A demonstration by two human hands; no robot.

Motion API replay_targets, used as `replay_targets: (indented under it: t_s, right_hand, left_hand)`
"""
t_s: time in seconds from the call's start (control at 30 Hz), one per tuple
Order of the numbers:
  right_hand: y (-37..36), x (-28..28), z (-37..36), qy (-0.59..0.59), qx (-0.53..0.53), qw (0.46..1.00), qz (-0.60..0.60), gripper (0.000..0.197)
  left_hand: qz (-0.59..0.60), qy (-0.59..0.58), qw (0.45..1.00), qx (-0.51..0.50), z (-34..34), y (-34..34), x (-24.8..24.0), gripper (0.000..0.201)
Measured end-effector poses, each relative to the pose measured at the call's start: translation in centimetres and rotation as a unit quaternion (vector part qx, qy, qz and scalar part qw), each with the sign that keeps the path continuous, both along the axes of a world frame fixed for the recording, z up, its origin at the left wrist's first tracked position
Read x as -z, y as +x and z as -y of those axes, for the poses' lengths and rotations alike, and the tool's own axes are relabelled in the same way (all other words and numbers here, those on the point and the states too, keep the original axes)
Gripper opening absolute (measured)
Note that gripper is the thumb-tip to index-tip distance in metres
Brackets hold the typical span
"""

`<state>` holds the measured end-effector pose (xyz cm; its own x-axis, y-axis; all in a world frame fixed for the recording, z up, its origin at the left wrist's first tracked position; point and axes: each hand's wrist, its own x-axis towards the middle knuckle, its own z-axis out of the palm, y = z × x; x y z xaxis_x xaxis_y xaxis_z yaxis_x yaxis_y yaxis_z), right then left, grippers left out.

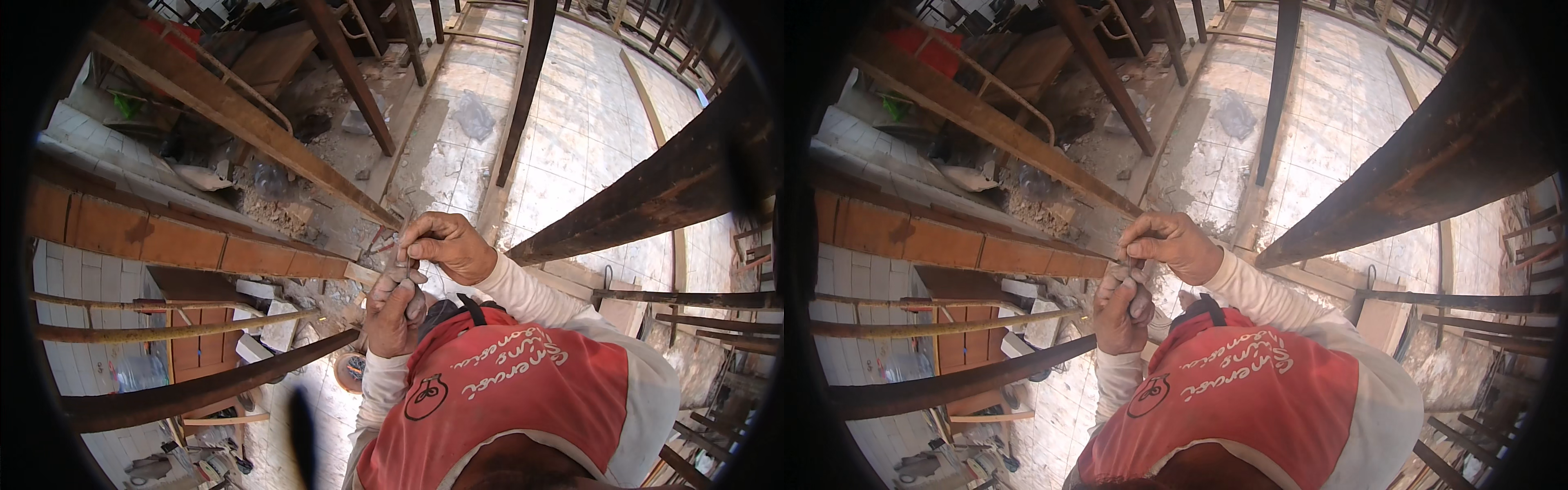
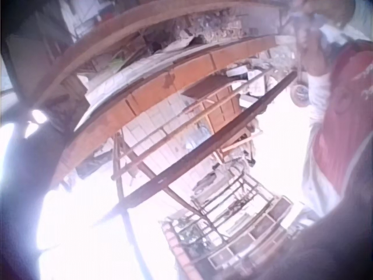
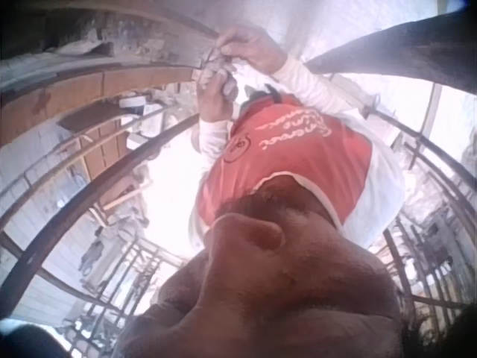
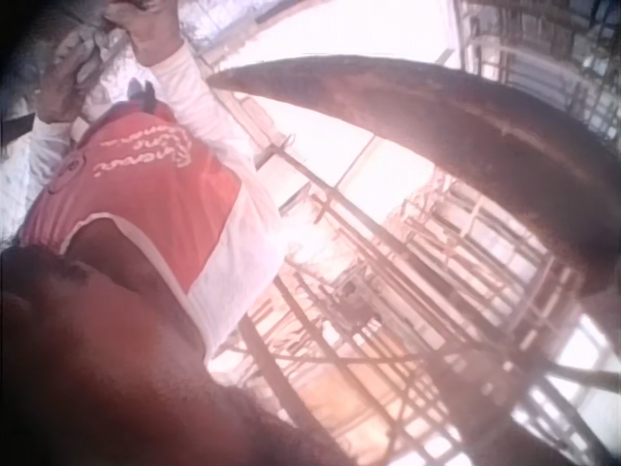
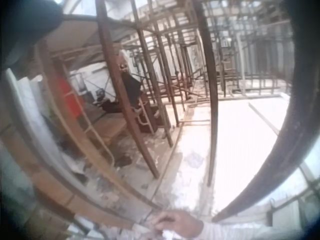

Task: The person prepares a bundle of thin metal wire by hand. They use a hammer to drive a metal pin into a wooden board and then use a length of wire to secure the board against a brick wall.

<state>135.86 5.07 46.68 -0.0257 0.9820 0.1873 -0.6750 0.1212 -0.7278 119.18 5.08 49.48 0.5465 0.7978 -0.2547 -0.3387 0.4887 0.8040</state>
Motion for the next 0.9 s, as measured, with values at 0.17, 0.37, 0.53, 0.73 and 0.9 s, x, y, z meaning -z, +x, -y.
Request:
replay_targets:
  t_s: [0.17,0.37,0.53,0.73,0.9]
  right_hand:
    - [-0.1,0.6,0.0,-0.024,0.002,0.999,0.032,0.011]
    - [0.2,2.0,-0.4,-0.02,-0.023,0.996,0.084,0.014]
    - [-1.9,1.1,-2.3,-0.068,0.046,0.995,0.05,0.018]
    - [-2.8,2.6,-6.1,0.027,0.144,0.961,0.235,0.021]
    - [-3.6,2.0,-10.9,-0.046,0.038,0.99,0.124,0.022]
  left_hand:
    - [0.02,-0.035,0.998,0.043,-0.1,-0.3,0.3,0.015]
    - [-0.008,-0.055,0.996,0.067,-0.6,-1.1,1.3,0.015]
    - [0.045,-0.052,0.998,0.004,-2.7,-1.0,2.5,0.014]
    - [0.06,-0.067,0.996,0.013,-7.5,-2.0,3.0,0.013]
    - [0.085,-0.068,0.994,0.019,-13.0,-3.4,3.2,0.011]
